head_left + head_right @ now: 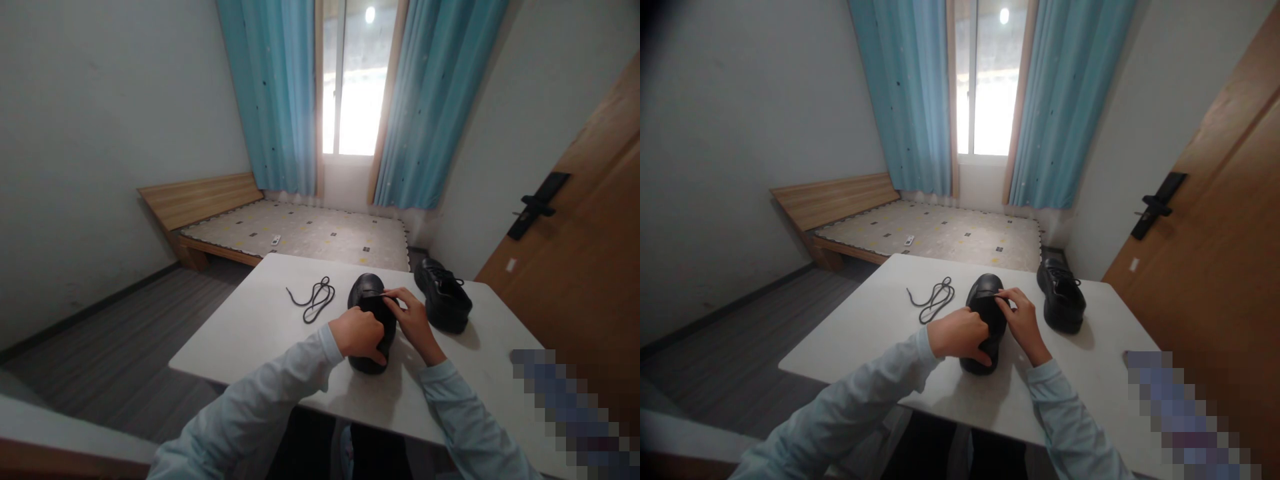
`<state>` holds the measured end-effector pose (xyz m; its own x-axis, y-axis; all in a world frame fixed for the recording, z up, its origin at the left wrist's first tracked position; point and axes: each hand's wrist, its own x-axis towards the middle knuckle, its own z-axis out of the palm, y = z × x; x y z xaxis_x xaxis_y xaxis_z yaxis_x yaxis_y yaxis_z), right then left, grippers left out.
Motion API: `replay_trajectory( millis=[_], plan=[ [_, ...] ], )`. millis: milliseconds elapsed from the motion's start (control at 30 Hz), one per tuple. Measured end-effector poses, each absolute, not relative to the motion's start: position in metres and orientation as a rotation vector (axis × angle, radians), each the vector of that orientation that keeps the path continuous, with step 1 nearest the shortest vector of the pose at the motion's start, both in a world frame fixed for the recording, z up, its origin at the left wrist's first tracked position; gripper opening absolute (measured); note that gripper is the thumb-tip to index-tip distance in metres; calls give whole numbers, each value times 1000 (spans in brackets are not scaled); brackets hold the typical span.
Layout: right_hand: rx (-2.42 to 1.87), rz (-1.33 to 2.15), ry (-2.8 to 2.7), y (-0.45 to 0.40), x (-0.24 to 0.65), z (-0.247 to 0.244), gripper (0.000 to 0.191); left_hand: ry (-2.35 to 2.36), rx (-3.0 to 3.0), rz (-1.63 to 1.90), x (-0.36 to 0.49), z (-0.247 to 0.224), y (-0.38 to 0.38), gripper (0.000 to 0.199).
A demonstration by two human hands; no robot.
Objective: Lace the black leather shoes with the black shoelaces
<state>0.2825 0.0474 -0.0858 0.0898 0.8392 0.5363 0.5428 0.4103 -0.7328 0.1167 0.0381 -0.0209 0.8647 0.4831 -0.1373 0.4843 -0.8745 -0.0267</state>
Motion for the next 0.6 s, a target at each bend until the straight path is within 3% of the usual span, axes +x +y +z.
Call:
replay_trajectory(
  millis=[600],
  plan=[
    [-1264, 371, -1572, 46, 281, -84, 21, 761, 2981, -287, 119, -19, 40, 51]
  ],
)
